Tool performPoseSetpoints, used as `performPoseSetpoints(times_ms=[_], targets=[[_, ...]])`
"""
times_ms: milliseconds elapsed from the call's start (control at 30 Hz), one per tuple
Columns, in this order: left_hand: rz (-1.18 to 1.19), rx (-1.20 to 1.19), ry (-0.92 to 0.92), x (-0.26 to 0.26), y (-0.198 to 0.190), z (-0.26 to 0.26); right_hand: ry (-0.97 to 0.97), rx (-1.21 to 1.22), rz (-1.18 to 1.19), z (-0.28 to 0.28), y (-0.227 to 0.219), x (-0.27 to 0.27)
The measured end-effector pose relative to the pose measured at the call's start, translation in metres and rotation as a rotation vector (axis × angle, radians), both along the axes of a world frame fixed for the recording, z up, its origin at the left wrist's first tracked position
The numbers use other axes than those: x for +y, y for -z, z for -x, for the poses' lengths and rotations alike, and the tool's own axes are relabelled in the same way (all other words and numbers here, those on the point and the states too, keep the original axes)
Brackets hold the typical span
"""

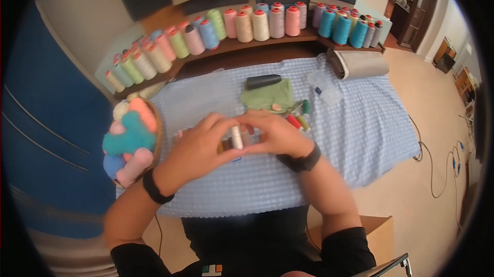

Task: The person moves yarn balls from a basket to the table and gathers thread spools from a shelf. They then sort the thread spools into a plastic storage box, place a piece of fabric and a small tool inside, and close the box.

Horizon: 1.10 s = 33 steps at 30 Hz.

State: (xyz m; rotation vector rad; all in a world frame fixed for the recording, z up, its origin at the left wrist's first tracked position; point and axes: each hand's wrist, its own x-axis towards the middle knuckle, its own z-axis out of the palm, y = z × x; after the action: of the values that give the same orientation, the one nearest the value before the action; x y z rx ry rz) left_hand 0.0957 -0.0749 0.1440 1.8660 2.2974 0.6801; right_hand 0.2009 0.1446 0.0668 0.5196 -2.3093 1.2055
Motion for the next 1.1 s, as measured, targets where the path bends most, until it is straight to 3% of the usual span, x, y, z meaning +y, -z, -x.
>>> performPoseSetpoints(times_ms=[167,300,400,667,967,1100], targets=[[-0.009,-0.005,-0.01,-0.002,0.0,0.008,-0.012,-0.019,-0.017,-0.002,-0.003,-0.005],[0.073,0.157,-0.128,-0.011,-0.012,0.035,0.054,-0.034,0.039,-0.001,0.003,-0.005],[0.173,0.316,-0.174,-0.019,-0.001,0.078,0.139,-0.059,-0.067,-0.001,0.005,0.005],[0.446,0.4,-0.144,-0.012,0.035,0.109,0.206,-0.076,-0.127,0.004,0.014,0.009],[0.505,0.502,-0.117,-0.009,0.046,0.102,0.211,-0.143,-0.164,0.002,0.015,0.016],[0.471,0.535,-0.075,-0.011,0.053,0.099,0.356,-0.083,-0.074,0.004,0.019,0.025]])
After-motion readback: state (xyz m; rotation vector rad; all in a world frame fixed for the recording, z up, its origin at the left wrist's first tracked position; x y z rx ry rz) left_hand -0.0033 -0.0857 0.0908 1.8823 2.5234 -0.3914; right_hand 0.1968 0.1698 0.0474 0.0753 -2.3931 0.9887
